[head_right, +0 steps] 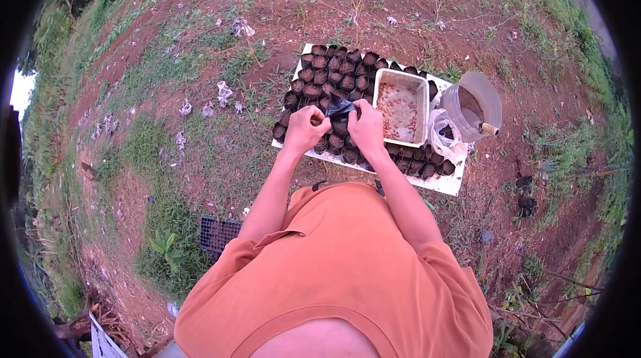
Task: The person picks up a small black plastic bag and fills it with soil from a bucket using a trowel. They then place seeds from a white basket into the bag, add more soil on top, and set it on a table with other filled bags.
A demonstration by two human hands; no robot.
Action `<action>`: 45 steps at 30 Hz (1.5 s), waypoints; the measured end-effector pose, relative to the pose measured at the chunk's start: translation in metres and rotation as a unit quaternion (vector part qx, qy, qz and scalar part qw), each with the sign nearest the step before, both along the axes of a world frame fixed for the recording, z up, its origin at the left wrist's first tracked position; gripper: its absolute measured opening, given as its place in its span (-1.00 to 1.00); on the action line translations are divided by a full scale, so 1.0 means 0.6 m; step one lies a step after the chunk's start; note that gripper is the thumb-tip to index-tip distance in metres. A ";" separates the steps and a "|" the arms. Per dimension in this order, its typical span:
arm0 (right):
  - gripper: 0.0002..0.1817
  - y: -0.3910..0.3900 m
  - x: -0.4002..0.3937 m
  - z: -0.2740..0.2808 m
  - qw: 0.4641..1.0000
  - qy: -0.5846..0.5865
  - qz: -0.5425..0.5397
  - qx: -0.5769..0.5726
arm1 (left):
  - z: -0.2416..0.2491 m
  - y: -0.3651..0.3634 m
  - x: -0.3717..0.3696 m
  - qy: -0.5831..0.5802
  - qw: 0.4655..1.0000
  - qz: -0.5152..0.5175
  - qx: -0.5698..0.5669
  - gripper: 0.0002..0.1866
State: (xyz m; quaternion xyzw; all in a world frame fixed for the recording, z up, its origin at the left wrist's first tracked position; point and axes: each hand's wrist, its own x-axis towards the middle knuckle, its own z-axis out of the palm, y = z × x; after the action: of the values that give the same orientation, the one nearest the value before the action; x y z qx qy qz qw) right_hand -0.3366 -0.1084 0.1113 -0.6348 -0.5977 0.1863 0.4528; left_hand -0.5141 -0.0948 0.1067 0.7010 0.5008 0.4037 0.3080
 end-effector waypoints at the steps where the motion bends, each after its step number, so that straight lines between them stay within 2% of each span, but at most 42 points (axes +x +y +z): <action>1: -0.86 0.000 -0.003 0.000 1.000 0.000 0.000 0.000 | 0.001 0.000 0.001 0.000 1.000 0.000 0.000 -0.78; 3: -0.83 0.004 -0.011 0.002 0.996 -0.022 0.027 0.084 | 0.004 0.001 0.012 0.015 0.998 0.036 0.041 -0.78; 4: -0.83 0.007 -0.011 0.002 0.996 -0.022 0.027 0.085 | 0.007 0.002 0.017 0.015 0.998 0.035 0.042 -0.78; 6: -0.80 0.011 -0.012 0.001 0.997 -0.010 0.073 -0.007 | 0.009 0.002 0.029 -0.018 0.999 0.044 0.024 -0.76; 8: -0.74 0.016 -0.011 0.001 0.998 -0.015 0.051 -0.015 | 0.008 0.003 0.031 -0.015 0.998 0.041 0.034 -0.75; 10: -0.66 0.021 -0.004 0.029 0.993 -0.065 -0.026 -0.099 | 0.006 0.005 0.024 0.056 0.995 0.075 0.026 -0.74; 11: -0.61 0.024 0.001 0.046 0.990 -0.069 -0.028 -0.116 | 0.006 0.006 0.020 0.066 0.995 0.076 0.001 -0.74; 12: -0.61 0.029 0.002 0.039 0.991 -0.069 -0.029 -0.116 | 0.008 0.007 0.021 0.066 0.995 0.076 0.001 -0.74; 14: -0.58 0.032 0.001 0.019 0.995 -0.095 0.003 0.017 | 0.011 0.006 0.026 0.051 0.996 0.074 -0.001 -0.75; 15: -0.54 0.033 -0.001 0.018 0.997 -0.076 0.028 0.013 | 0.012 0.009 0.030 0.051 0.996 0.072 -0.001 -0.75; 16: -0.54 0.036 -0.003 0.017 0.997 -0.076 0.026 0.014 | 0.014 0.014 0.034 0.022 0.995 0.082 0.046 -0.74; 17: -0.53 0.036 -0.006 0.016 0.997 -0.063 0.047 -0.015 | 0.014 0.016 0.035 -0.006 0.992 0.092 0.091 -0.71; 18: -0.52 0.035 -0.009 0.017 0.996 -0.050 0.067 -0.043 | 0.013 0.019 0.034 -0.005 0.992 0.091 0.091 -0.71; 21: -0.54 0.032 -0.012 0.024 0.994 -0.080 0.063 -0.048 | 0.013 0.026 0.029 0.008 0.994 0.057 0.089 -0.66; 23: -0.56 0.029 -0.011 0.026 0.992 -0.103 0.047 -0.049 | 0.016 0.026 0.026 0.076 0.995 0.063 0.024 -0.64; 26: -0.61 0.025 -0.012 0.027 0.986 -0.159 -0.017 -0.036 | 0.021 0.025 0.031 0.119 0.990 0.081 -0.007 -0.61; 29: -0.81 0.020 -0.008 0.031 0.983 -0.178 0.051 -0.009 | 0.025 0.026 0.037 0.159 0.984 0.083 -0.021 -0.66; 32: -0.84 0.025 0.000 0.016 0.978 -0.206 0.036 -0.010 | 0.023 0.031 0.042 0.190 0.978 0.091 -0.010 -0.70; 34: -0.82 0.027 0.004 0.023 0.979 -0.205 0.016 -0.013 | 0.021 0.040 0.044 0.201 0.975 0.099 0.003 -0.72; 36: -0.80 0.025 0.008 0.031 0.987 -0.150 -0.046 -0.038 | 0.020 0.047 0.047 0.162 0.983 0.088 0.006 -0.72; 37: -0.73 0.026 0.013 0.026 0.989 -0.133 -0.058 -0.026 | 0.020 0.049 0.053 0.160 0.984 0.082 0.009 -0.72; 38: -0.73 0.027 0.020 0.021 0.989 -0.133 -0.062 -0.027 | 0.020 0.048 0.059 0.160 0.984 0.078 0.010 -0.72; 40: -0.69 0.029 0.035 0.017 0.997 -0.047 0.004 -0.056 | 0.033 0.045 0.075 0.118 0.990 0.055 -0.055 -0.72; 41: -0.61 0.026 0.041 0.014 0.996 -0.066 -0.002 -0.060 | 0.033 0.045 0.083 0.120 0.989 0.063 -0.060 -0.71; 44: -0.56 0.013 0.065 0.016 0.989 -0.116 -0.056 -0.069 | 0.022 0.048 0.090 0.133 0.990 0.036 -0.038 -0.70; 45: -0.59 0.007 0.070 0.021 0.988 -0.135 -0.063 -0.038 | 0.015 0.049 0.094 0.136 0.990 0.020 -0.024 -0.70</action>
State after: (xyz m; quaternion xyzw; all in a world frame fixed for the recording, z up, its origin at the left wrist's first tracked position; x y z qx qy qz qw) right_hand -0.2946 -0.1041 0.1237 -0.7073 -0.6044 0.0921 0.3549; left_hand -0.4576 -0.0656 0.1157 0.7314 0.5615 0.2988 0.2459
